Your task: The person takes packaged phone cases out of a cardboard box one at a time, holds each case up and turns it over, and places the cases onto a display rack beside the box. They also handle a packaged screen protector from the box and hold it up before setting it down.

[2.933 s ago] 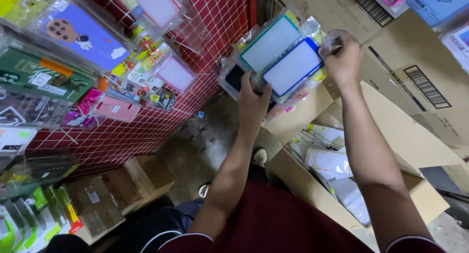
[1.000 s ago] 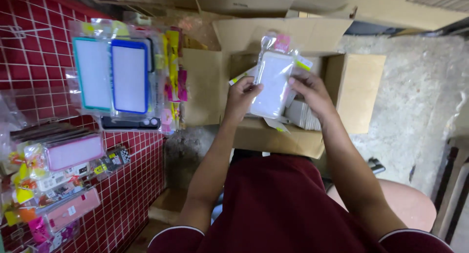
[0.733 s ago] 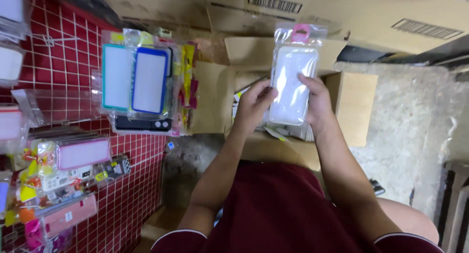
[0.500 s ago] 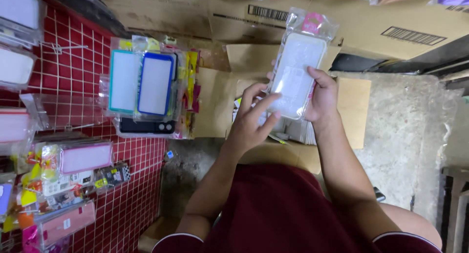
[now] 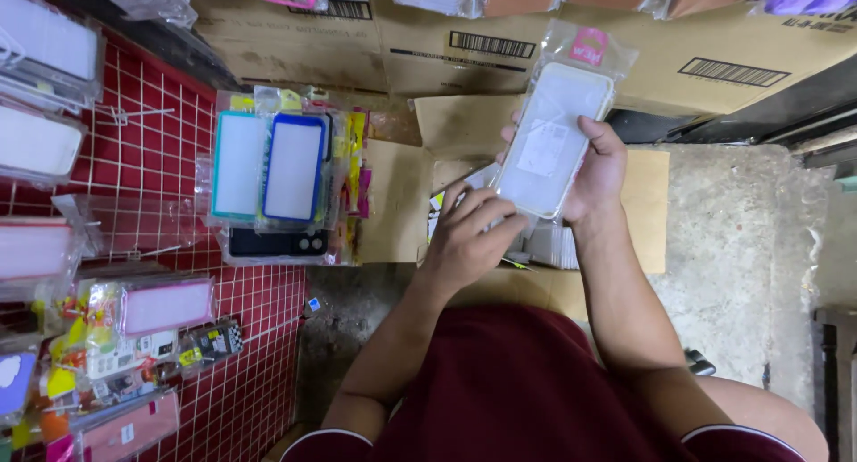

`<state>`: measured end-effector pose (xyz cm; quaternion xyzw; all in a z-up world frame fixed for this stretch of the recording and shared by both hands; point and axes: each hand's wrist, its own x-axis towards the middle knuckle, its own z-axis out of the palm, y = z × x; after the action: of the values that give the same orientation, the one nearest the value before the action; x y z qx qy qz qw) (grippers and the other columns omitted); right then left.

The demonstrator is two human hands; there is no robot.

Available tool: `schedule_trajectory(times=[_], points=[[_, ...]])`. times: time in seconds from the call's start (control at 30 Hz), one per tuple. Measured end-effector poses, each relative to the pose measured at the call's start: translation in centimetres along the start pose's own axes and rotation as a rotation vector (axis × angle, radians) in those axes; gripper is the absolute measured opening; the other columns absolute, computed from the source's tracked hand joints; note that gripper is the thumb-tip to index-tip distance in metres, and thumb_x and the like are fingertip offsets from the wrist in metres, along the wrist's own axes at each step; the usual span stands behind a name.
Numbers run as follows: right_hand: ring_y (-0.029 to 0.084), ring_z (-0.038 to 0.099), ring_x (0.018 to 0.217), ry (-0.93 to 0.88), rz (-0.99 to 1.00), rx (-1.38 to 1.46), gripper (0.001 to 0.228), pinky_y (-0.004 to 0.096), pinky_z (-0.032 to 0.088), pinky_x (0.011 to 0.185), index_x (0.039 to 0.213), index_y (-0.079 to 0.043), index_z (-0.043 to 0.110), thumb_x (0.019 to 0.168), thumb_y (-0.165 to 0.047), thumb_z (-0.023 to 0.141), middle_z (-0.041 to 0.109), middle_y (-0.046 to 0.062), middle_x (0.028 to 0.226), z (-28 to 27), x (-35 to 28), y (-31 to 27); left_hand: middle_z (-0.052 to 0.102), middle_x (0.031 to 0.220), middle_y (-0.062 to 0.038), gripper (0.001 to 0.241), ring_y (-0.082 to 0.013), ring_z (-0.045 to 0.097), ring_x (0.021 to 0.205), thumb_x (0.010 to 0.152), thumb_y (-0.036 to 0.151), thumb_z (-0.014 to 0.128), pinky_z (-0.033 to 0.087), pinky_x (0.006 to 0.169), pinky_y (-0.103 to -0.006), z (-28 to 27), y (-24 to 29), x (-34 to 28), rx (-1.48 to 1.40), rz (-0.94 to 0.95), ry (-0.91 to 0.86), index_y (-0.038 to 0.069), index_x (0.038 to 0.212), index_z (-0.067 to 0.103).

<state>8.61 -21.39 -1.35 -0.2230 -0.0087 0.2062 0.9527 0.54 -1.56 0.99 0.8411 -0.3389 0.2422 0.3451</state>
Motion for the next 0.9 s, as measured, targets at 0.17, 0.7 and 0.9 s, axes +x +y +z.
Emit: schedule_trajectory(times=[0.17, 0.7, 0.9], points=[[0.04, 0.064, 0.119, -0.018, -0.04, 0.089, 0.073, 0.055, 0.051, 0.108, 0.149, 0.009, 0.048, 0.096, -0.04, 0.06, 0.062, 0.025, 0.135, -1.3, 0.2, 0.7, 0.068, 0.104, 0.001, 0.021, -0.0209, 0.06, 0.101, 0.084, 0.007, 0.081, 0.042, 0.095, -0.0436, 1.6, -0.3, -1.9, 0.102, 0.094, 0.137, 0.01, 0.104, 0.077], [0.036, 0.06, 0.132, -0.017, -0.335, -0.078, 0.091, 0.06, 0.053, 0.111, 0.16, 0.003, 0.037, 0.101, -0.066, 0.045, 0.054, 0.021, 0.151, 0.9, -0.1, 3.3, 0.074, 0.098, -0.001, 0.028, -0.0057, 0.062, 0.081, 0.099, 0.012, 0.07, 0.048, 0.074, -0.0217, 7.5, -1.3, -4.3, -1.118, -0.974, 0.432, -0.002, 0.123, 0.068], [0.036, 0.058, 0.128, -0.127, -0.33, -0.222, 0.089, 0.058, 0.049, 0.108, 0.161, 0.0, 0.036, 0.103, -0.065, 0.048, 0.052, 0.021, 0.146, 0.9, 0.2, 3.8, 0.062, 0.08, 0.003, 0.017, -0.0049, 0.052, 0.066, 0.099, 0.01, 0.073, 0.039, 0.061, -0.0214, 8.0, -1.8, -4.4, -1.251, -1.0, 0.473, 0.0, 0.112, 0.069]])
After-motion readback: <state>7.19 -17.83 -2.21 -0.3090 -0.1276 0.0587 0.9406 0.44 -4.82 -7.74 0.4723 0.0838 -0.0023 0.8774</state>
